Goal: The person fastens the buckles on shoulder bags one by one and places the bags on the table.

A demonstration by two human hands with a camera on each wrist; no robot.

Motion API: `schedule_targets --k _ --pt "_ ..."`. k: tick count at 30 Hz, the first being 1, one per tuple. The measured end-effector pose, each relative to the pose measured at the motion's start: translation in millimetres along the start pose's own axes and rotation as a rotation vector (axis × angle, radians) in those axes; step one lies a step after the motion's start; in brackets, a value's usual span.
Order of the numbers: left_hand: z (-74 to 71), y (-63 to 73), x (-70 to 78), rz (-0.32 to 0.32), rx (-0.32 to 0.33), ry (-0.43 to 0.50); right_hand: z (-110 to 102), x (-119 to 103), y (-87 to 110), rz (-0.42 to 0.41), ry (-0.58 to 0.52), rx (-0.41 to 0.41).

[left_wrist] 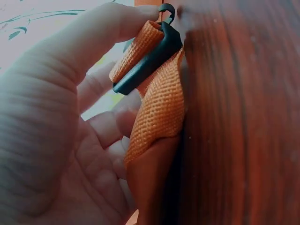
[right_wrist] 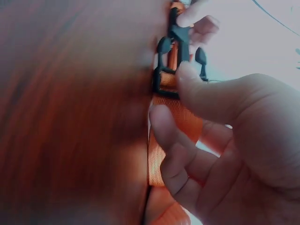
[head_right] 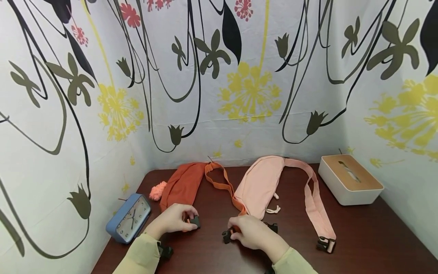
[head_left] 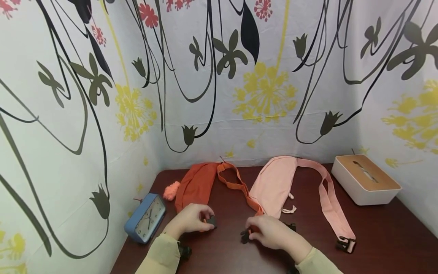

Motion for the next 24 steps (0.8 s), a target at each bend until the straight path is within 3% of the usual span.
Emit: schedule_targets --k 6,10,14,18,24 --pt "-0.1 1.6 -6.0 0.008 -0.051 0.140 2 2 0.6 0.015 -0.020 0.055" --pt "-2.0 2.4 -9.5 0.039 -0.062 0.184 9 9 0.7 0.063 -0.131 0.074" --pt "-3.3 3.1 -12.4 0.062 -0.054 0.191 18 16 -0.1 0.122 -0.273 0.120" --pt "-2.0 4.1 -15.9 0.042 -0.037 0.169 28 25 2.6 0.212 -0.389 0.175" --pt "0.8 1.7 -12.9 0.028 -0.008 0.161 33 36 9.6 0.299 -0.462 0.228"
Point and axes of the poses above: each hand's wrist, its own y-axis away from the middle knuckle, its own z-axis out of the palm, x = y × z, the point moved 8 cm from there along -y, towards the middle knuckle, and after that the axes turned 11 degrees about -z, right-handed, at the moved point
